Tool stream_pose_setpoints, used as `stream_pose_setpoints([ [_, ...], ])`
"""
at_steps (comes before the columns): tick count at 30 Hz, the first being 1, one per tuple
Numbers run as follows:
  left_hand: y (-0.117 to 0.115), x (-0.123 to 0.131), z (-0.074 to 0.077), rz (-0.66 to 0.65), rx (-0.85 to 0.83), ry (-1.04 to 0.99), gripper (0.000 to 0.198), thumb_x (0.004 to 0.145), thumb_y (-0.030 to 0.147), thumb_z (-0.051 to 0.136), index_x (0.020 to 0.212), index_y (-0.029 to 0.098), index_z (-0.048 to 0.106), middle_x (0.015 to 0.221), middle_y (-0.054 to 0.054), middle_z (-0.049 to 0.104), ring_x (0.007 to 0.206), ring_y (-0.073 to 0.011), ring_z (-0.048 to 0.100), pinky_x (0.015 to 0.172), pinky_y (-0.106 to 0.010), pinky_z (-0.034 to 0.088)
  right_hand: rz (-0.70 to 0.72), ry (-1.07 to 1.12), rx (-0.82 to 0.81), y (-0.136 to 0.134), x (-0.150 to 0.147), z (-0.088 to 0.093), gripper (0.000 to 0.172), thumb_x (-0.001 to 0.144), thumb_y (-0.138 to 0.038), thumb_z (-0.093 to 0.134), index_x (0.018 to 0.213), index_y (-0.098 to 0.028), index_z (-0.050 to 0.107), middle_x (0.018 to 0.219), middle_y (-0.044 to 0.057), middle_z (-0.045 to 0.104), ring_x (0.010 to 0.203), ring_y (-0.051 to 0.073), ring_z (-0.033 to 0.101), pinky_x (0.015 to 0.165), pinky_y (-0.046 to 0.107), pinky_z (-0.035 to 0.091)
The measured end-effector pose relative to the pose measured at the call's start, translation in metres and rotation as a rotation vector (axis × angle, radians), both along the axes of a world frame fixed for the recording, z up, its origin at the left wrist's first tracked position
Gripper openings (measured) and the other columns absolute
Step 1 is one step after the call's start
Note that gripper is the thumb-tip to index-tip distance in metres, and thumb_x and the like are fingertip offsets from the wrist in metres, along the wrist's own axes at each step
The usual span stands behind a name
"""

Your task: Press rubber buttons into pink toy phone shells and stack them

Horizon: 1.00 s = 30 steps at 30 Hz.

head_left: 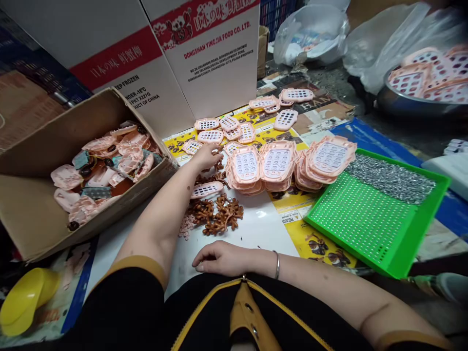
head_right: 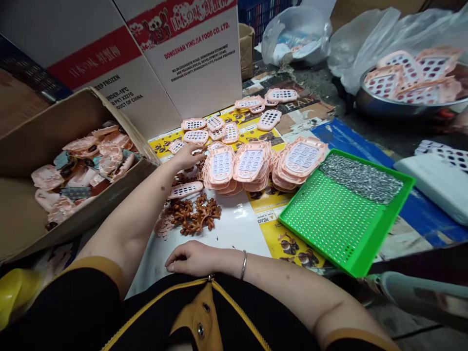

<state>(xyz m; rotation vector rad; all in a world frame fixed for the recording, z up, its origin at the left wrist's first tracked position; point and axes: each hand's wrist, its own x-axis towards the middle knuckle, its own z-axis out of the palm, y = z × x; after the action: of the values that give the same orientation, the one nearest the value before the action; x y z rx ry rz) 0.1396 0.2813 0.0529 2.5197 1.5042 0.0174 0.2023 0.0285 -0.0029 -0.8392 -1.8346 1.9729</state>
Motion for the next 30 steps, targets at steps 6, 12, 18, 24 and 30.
stream_pose_setpoints([
  [6,-0.001,0.004,-0.02,-0.028,-0.104,0.049,0.038,0.093,0.04,0.064,0.123,0.016,0.064,0.128,-0.012,0.065,0.114,-0.0257,0.062,0.1,-0.05,0.05,-0.014,-0.004,-0.019,0.0,0.001,-0.003,0.03,0.091,-0.024,0.061,0.116,-0.014,0.074,0.114,0.009,0.076,0.101,0.017,0.07,0.093,0.024,0.05],
  [12,-0.045,-0.033,0.003,0.004,-0.158,0.114,0.028,0.079,0.038,0.069,0.103,0.027,0.077,0.11,-0.003,0.075,0.106,-0.0257,0.066,0.094,-0.035,0.051,-0.016,0.017,-0.067,-0.002,0.001,-0.006,0.029,0.089,-0.029,0.065,0.112,-0.015,0.075,0.1,0.005,0.076,0.086,0.013,0.066,0.084,0.023,0.05],
  [18,-0.094,-0.047,0.02,-0.09,-0.116,0.098,0.037,0.081,0.041,0.065,0.115,0.031,0.075,0.123,-0.004,0.071,0.118,-0.0283,0.062,0.105,-0.038,0.045,-0.021,0.045,-0.132,-0.003,0.002,-0.005,0.03,0.089,-0.028,0.065,0.113,-0.012,0.073,0.088,0.003,0.071,0.073,0.01,0.059,0.075,0.022,0.049],
  [24,-0.116,-0.055,0.028,-0.104,-0.004,-0.03,0.038,0.091,0.034,0.053,0.124,0.023,0.07,0.134,-0.007,0.066,0.129,-0.0253,0.056,0.115,-0.038,0.036,-0.008,0.031,-0.115,-0.004,0.004,-0.001,0.029,0.091,-0.028,0.063,0.115,-0.012,0.071,0.083,0.001,0.068,0.066,0.008,0.055,0.071,0.022,0.048],
  [30,-0.165,-0.124,0.03,-0.186,-0.132,-0.07,0.046,0.087,0.021,0.051,0.131,0.024,0.064,0.139,-0.007,0.063,0.133,-0.0242,0.053,0.122,-0.047,0.025,0.034,0.019,-0.053,-0.006,0.002,-0.004,0.029,0.09,-0.029,0.063,0.113,-0.012,0.071,0.08,0.002,0.067,0.072,0.011,0.058,0.072,0.023,0.048],
])
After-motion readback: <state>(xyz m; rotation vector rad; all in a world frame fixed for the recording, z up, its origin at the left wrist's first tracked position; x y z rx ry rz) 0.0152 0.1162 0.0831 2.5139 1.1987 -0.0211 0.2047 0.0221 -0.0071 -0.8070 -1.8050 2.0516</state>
